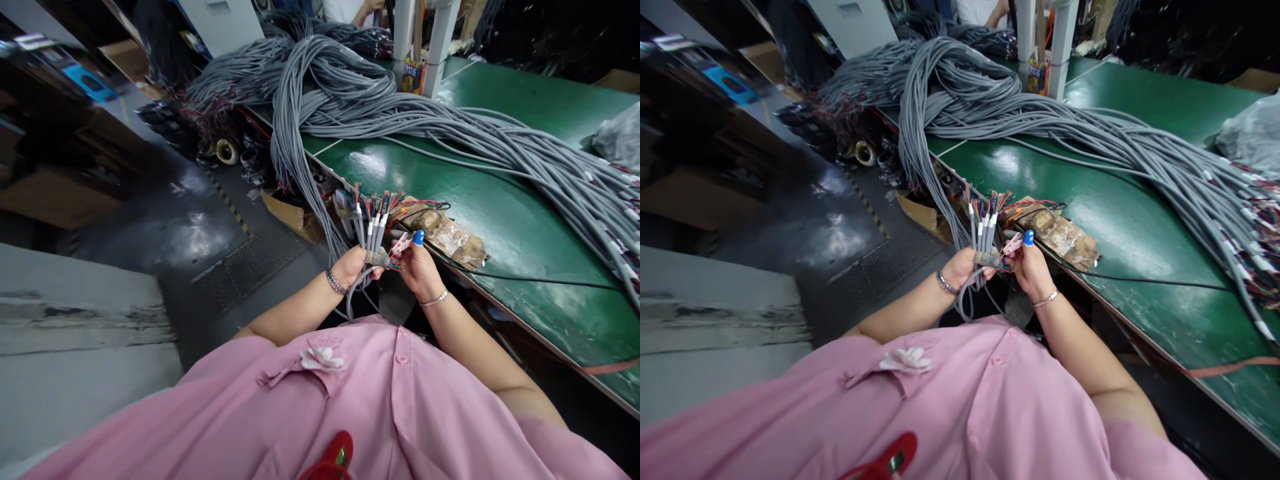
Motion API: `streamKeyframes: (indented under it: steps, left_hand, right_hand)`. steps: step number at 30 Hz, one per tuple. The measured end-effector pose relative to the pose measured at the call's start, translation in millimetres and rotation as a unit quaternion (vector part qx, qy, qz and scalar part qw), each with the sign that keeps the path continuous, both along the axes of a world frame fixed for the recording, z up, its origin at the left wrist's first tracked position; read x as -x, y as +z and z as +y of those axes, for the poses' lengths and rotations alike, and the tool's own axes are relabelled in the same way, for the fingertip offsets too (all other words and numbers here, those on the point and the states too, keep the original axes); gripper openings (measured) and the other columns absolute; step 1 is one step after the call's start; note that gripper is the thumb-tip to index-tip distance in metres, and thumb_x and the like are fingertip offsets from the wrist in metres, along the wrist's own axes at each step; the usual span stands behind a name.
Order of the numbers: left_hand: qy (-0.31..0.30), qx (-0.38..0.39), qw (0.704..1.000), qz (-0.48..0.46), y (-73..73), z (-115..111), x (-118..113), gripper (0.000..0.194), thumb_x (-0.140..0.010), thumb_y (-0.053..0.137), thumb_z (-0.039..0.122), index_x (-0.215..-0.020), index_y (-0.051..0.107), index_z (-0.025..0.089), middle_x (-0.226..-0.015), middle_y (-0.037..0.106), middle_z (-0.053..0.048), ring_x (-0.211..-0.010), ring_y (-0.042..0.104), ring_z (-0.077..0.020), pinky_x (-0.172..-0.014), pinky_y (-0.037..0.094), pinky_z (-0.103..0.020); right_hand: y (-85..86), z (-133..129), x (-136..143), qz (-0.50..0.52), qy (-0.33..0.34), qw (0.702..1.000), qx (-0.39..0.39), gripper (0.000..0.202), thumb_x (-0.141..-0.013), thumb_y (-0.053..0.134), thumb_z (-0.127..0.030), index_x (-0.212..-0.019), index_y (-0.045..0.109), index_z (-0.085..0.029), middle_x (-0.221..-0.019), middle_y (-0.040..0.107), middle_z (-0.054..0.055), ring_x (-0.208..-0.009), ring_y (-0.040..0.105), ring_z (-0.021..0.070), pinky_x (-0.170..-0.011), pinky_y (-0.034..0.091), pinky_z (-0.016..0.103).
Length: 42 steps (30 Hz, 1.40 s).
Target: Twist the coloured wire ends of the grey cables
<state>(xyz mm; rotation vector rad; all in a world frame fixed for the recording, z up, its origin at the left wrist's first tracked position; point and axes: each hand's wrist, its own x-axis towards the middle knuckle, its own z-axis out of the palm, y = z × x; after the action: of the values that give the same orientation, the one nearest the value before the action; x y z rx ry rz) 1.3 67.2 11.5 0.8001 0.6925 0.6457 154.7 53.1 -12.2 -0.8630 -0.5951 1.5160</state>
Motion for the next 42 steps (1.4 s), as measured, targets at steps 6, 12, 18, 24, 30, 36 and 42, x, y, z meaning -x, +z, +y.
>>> streamKeyframes:
  steps: [6,12,18,24,30,36,42]
  left_hand:
    - [-0.015,0.008,1.0,0.019,-5.5,2.1,-1.4,0.016,-0.061,0.071,0.023,-0.066,0.062,0.011,-0.043,0.052,0.0,-0.037,0.048,-0.0082,-0.04,0.04,-0.02]
    - [-0.019,0.003,1.0,0.014,-7.0,1.0,-1.5,0.015,-0.061,0.07,0.022,-0.066,0.062,0.01,-0.043,0.052,0.0,-0.037,0.047,-0.008,-0.039,0.04,-0.02]
    - [-0.009,-0.005,1.0,0.01,-1.2,2.9,-0.8,0.017,-0.06,0.07,0.023,-0.063,0.058,0.011,-0.043,0.05,0.001,-0.036,0.046,-0.0082,-0.039,0.04,-0.021]
    - [-0.022,0.0,0.999,0.026,-6.6,4.1,-3.6,0.014,-0.062,0.068,0.022,-0.063,0.059,0.01,-0.043,0.051,0.0,-0.036,0.047,-0.0085,-0.039,0.04,-0.02]
    - [0.013,-0.016,1.0,0.021,-0.5,-1.7,-0.6,0.015,-0.06,0.068,0.023,-0.064,0.061,0.011,-0.041,0.051,0.0,-0.036,0.046,-0.0085,-0.039,0.038,-0.021]
    - [0.058,-0.079,0.994,0.057,9.6,-27.9,3.9,0.019,-0.063,0.068,0.027,-0.058,0.058,0.012,-0.043,0.053,-0.001,-0.039,0.049,-0.0093,-0.044,0.038,-0.022]
    - [0.125,-0.114,0.983,0.066,14.7,-42.8,0.6,0.017,-0.065,0.066,0.026,-0.058,0.059,0.013,-0.046,0.055,-0.001,-0.042,0.048,-0.0089,-0.047,0.035,-0.022]
  right_hand:
    - [3.3,2.2,2.3,0.032,-0.026,0.999,0.033,0.051,-0.065,0.065,-0.072,-0.07,0.058,-0.021,-0.064,0.059,-0.001,-0.056,0.053,0.0127,-0.055,0.047,0.028]
    - [3.3,0.0,3.4,0.053,-0.016,0.998,0.038,0.052,-0.065,0.065,-0.071,-0.071,0.059,-0.02,-0.062,0.059,-0.001,-0.052,0.052,0.0117,-0.05,0.045,0.027]
    - [6.4,2.7,7.5,0.084,-0.059,0.994,0.03,0.047,-0.068,0.069,-0.064,-0.065,0.056,-0.019,-0.057,0.058,-0.002,-0.051,0.051,0.0103,-0.051,0.044,0.024]
    - [4.8,3.2,8.7,0.084,-0.051,0.995,0.023,0.047,-0.069,0.067,-0.066,-0.069,0.059,-0.019,-0.059,0.058,-0.002,-0.051,0.051,0.0104,-0.049,0.043,0.024]
    - [-1.9,-5.3,-0.5,0.093,0.018,0.995,0.022,0.054,-0.07,0.057,-0.074,-0.073,0.061,-0.02,-0.071,0.064,0.0,-0.057,0.056,0.0111,-0.053,0.048,0.024]
    - [2.6,-18.8,-10.3,0.106,0.09,0.99,0.032,0.053,-0.073,0.057,-0.072,-0.086,0.066,-0.021,-0.083,0.066,0.002,-0.064,0.058,0.0114,-0.058,0.051,0.024]
    - [11.7,-21.1,-6.3,0.06,0.036,0.998,0.007,0.028,-0.076,0.07,-0.046,-0.084,0.066,-0.02,-0.077,0.064,-0.001,-0.059,0.054,0.0086,-0.053,0.048,0.021]
